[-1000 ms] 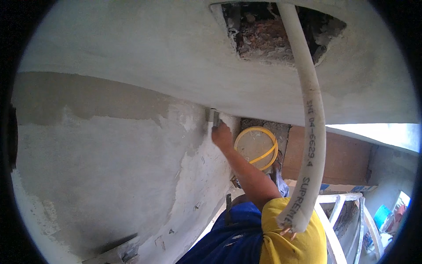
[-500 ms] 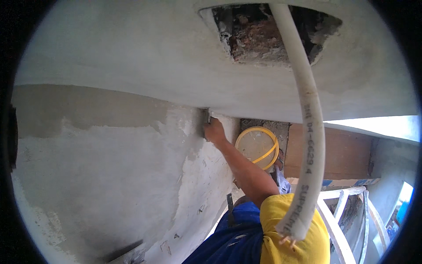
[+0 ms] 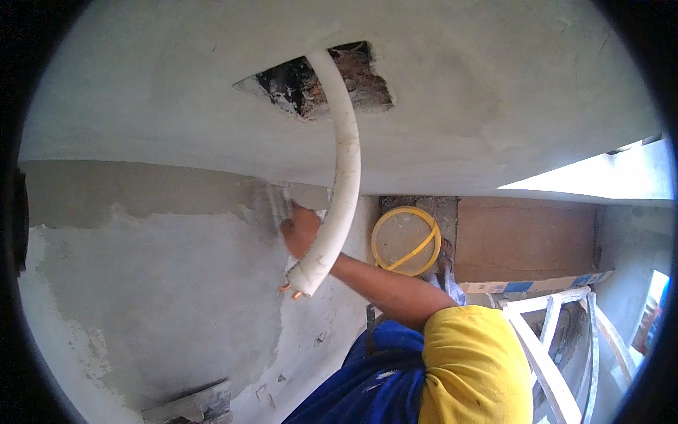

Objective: The person scoops plaster from containers using putty knives, mixes it between the blades, and applies the plaster onto the walls and corner.

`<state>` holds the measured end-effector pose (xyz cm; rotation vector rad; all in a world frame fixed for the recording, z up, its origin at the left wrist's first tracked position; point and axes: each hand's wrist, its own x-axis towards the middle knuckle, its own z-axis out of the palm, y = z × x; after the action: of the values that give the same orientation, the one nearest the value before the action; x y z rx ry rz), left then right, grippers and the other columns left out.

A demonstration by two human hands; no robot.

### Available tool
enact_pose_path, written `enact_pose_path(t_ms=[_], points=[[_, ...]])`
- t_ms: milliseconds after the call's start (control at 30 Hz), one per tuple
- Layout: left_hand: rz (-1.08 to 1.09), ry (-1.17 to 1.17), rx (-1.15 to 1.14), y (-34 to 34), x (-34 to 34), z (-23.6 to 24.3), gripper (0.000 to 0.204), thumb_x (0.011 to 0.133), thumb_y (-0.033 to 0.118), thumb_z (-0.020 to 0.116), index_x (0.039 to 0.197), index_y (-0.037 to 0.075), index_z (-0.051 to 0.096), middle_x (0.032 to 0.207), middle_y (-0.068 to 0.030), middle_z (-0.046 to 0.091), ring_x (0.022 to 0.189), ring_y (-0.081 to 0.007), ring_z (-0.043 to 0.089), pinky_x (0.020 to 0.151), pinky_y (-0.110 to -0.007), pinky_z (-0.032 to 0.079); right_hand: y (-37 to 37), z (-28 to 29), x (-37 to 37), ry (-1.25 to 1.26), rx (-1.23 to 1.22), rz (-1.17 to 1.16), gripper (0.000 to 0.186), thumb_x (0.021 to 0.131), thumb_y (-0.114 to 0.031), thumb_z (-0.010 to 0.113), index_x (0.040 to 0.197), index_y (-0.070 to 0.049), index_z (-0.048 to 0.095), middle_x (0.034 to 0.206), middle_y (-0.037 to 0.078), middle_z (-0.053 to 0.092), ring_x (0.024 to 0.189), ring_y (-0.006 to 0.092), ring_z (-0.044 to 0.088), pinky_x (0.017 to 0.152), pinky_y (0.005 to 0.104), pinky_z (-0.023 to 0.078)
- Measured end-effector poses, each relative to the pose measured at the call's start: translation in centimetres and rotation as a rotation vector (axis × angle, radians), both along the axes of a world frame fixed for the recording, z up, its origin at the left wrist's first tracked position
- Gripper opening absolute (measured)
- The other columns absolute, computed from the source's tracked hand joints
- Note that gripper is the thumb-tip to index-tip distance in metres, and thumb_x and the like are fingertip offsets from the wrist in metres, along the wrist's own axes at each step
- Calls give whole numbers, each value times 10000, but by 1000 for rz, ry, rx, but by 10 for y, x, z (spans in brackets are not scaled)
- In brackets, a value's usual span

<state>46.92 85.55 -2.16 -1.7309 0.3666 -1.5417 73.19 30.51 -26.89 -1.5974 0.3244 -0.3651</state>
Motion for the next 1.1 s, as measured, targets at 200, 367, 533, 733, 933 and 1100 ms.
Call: enact_pose_path(t_ms=[200,367,533,733,933,1100], points=[[-127,51,-15,98,-8,20,443,986,399,405,1036,-9,569,786,-119,631,560,-176,585,517,-284,501,-2,-144,5,305,487,69,311,780,-128,541,1025,56,593,873,322,614,898,416,624,729,453,496],[-260,112,-61,-16,21,0,404,981,374,423,967,6,591,738,-103,621,530,-160,565,498,-279,483,-15,-200,29,462,611,119,298,782,-108,570,1035,48,591,873,225,618,819,319,629,663,428,503],[-348,153,-67,27,-35,19,378,976,350,441,897,22,612,689,-86,612,500,-143,545,480,-275,465,11,-187,47,556,735,245,287,781,-88,592,1038,38,583,848,130,597,748,238,594,624,412,485],[-423,143,-149,-127,27,8,371,977,323,446,861,20,625,636,-72,590,477,-137,526,464,-261,454,-10,-131,33,464,800,207,281,766,-85,581,1023,29,587,807,91,568,714,196,549,590,381,461],[-211,-42,61,-150,-18,72,371,983,326,437,908,8,612,629,-69,567,465,-143,507,453,-250,446,36,-22,46,329,876,443,311,804,-81,558,1083,57,568,837,90,576,731,168,561,567,339,452],[-175,-97,-87,-125,24,-14,376,989,329,427,954,-3,600,622,-66,545,454,-150,488,442,-240,439,-10,7,34,299,609,295,340,815,-117,560,1065,113,556,840,123,595,757,180,589,593,353,491]])
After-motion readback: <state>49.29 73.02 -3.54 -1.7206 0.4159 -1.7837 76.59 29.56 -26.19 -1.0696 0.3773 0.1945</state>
